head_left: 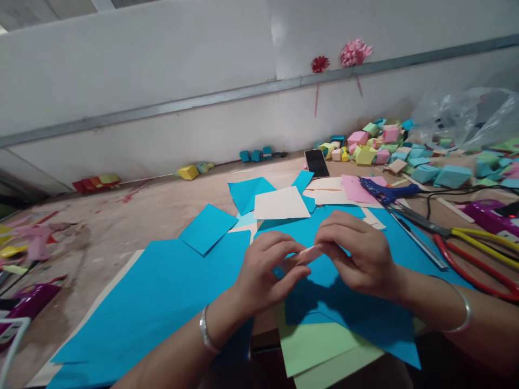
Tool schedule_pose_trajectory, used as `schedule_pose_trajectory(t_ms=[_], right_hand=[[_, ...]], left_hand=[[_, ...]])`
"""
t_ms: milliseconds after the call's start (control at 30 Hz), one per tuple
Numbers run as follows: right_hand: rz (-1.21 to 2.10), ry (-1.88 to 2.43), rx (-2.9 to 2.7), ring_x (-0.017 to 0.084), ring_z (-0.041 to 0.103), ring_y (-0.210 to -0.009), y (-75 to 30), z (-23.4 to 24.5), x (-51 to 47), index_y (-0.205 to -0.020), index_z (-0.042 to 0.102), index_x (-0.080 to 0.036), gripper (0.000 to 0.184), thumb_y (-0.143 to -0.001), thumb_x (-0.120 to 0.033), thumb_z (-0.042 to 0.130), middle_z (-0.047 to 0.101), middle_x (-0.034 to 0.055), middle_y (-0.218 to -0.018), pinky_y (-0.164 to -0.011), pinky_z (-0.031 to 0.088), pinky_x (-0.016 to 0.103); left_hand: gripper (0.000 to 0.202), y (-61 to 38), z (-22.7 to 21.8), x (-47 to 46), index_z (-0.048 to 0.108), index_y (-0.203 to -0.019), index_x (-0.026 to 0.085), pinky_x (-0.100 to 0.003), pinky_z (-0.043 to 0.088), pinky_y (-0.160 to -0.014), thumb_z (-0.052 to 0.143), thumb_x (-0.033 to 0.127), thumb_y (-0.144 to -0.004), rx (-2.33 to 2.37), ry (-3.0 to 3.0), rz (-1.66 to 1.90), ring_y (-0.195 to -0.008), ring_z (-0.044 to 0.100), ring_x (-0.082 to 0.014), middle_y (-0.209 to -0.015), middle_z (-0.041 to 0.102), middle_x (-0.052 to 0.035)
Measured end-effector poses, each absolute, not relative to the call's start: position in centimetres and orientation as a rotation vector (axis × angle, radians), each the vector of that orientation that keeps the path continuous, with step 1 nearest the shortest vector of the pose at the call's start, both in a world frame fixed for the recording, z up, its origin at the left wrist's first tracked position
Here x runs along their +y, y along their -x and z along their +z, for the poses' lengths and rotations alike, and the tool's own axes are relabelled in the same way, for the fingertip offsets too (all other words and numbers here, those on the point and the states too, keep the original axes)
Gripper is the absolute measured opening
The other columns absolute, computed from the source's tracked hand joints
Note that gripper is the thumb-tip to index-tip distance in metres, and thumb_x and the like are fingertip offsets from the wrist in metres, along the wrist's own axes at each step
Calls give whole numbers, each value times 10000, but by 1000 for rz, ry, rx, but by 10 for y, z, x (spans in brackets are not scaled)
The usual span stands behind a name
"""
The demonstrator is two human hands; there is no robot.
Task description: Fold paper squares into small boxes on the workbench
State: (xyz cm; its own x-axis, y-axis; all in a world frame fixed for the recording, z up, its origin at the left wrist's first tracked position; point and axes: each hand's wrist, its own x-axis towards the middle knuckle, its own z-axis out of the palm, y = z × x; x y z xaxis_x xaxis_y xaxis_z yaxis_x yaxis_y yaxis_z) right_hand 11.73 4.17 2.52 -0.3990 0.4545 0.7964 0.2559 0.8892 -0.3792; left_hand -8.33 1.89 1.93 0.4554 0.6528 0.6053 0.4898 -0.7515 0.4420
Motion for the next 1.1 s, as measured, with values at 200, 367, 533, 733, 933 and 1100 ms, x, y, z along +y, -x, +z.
schedule_pose_trajectory(t_ms=[200,367,533,733,933,1100], right_hand=[[233,608,-2048,145,589,-719,-118,15,62,-877,632,-164,88,-900,-155,548,674,59,-802,-668,449,270],[345,854,-2092,104,512,-554,-117,13,63,-757,635,-176,126,-864,-173,568,631,0,-657,-521,373,238],[768,1001,-1789,126,606,-613,-115,16,57,-749,613,-184,71,-814,-213,612,648,-3,-672,-564,459,234],[1041,901,-1736,134,619,-617,-99,-2,53,-750,598,-184,102,-816,-258,621,655,1,-675,-576,491,247],[695,766,-2049,161,647,-775,-104,-3,57,-768,611,-190,120,-854,-148,538,687,34,-804,-703,508,284],[408,658,-2030,141,606,-809,-117,13,60,-1006,615,-184,158,-873,-135,546,667,66,-964,-719,503,277]], left_hand=[[51,91,20,32,663,-832,179,-282,446,-666,684,220,-810,1345,-2308,1273,-718,594,-147,-777,674,-23],[366,102,20,43,669,-1006,207,-346,456,-815,806,332,-690,1530,-2117,1428,-891,615,-199,-903,690,-43],[786,97,17,44,561,-1251,193,-264,470,-661,876,383,-555,1323,-1508,1518,-863,601,-185,-953,654,-59],[356,83,12,31,698,-886,122,-197,402,-435,706,462,-780,928,-1178,1058,-501,576,-80,-885,686,-89],[300,82,7,33,697,-830,120,-218,509,-520,702,417,-789,906,-1205,1107,-642,685,-150,-936,695,-96],[222,80,3,36,718,-863,139,-234,518,-552,676,341,-784,1106,-1342,1109,-634,673,-152,-752,690,-49]])
